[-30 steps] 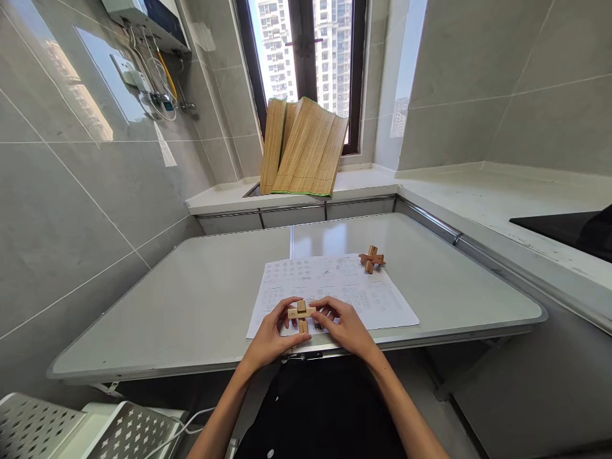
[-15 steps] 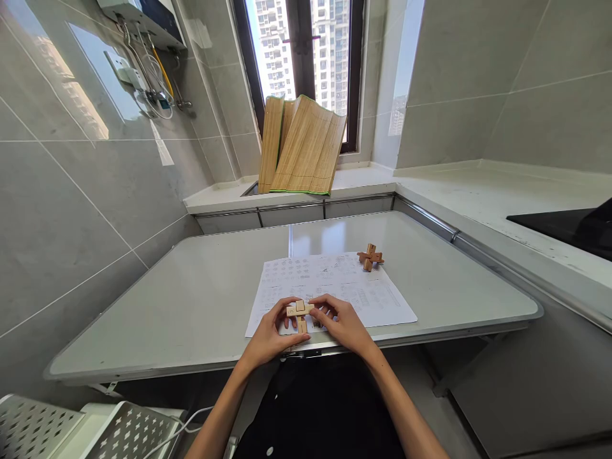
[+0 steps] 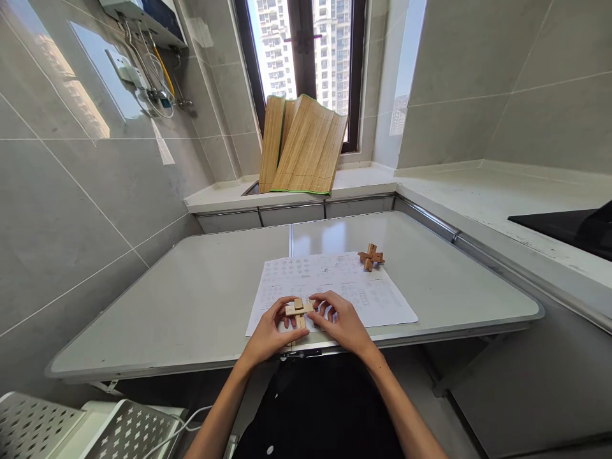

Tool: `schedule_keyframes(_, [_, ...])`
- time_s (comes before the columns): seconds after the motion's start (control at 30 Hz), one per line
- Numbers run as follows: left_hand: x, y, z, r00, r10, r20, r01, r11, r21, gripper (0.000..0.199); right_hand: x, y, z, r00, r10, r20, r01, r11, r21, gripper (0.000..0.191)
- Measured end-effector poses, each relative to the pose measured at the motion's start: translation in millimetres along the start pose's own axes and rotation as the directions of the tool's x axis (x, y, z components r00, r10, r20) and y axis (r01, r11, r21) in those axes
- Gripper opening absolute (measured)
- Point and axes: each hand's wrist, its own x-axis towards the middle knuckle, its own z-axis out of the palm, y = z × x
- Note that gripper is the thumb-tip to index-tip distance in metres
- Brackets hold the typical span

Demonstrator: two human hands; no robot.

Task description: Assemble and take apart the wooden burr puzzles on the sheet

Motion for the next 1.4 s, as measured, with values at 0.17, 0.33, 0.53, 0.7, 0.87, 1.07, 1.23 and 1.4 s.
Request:
schedule_keyframes(0.17, [-3, 4, -1.1, 0.999, 0.017, 0.042, -0.018, 0.999, 0.039, 0.067, 0, 5, 0, 0.998, -0.07, 0.007, 0.07, 0.996, -0.061, 0.028])
schedule_keyframes(0.33, [-2, 4, -2.3, 0.997, 0.009, 0.073, -0.011, 1.0, 0.025, 0.053, 0, 6, 1, 0.996, -0.09, 0.001, 0.09, 0.994, -0.063, 0.026])
schedule_keyframes(0.53, [-2, 5, -1.8, 0.998, -0.005, 0.06, 0.005, 1.0, 0.01, 0.041, -2, 3, 1, 0.997, -0.083, 0.006, 0.083, 0.995, -0.056, 0.025])
schedule_keyframes(0.7, [-1, 3, -0.9, 1.0, -0.003, -0.012, 0.003, 1.0, -0.011, 0.038, -2, 1, 2, 0.999, -0.028, -0.043, 0.025, 0.998, -0.066, 0.028])
schedule_keyframes(0.87, [0, -1, -0.5, 0.993, -0.034, -0.114, 0.034, 0.999, -0.004, 0.038, -2, 2, 6, 0.996, -0.005, -0.093, -0.015, 0.978, -0.208, 0.027])
schedule_keyframes(1.07, [1, -6, -0.1, 0.983, -0.028, -0.179, 0.025, 0.999, -0.02, 0.039, -2, 7, 10, 0.997, -0.009, -0.075, -0.023, 0.907, -0.421, 0.029])
schedule_keyframes(1.23, [1, -9, -0.4, 0.978, -0.021, -0.208, 0.019, 1.0, -0.014, 0.04, -2, 10, 10, 0.999, -0.034, -0.009, 0.026, 0.896, -0.443, 0.017])
schedule_keyframes(1.4, [0, -8, 0.1, 0.978, -0.013, -0.21, 0.012, 1.0, -0.007, 0.042, -3, 5, 6, 0.997, -0.053, 0.049, 0.066, 0.948, -0.312, 0.022])
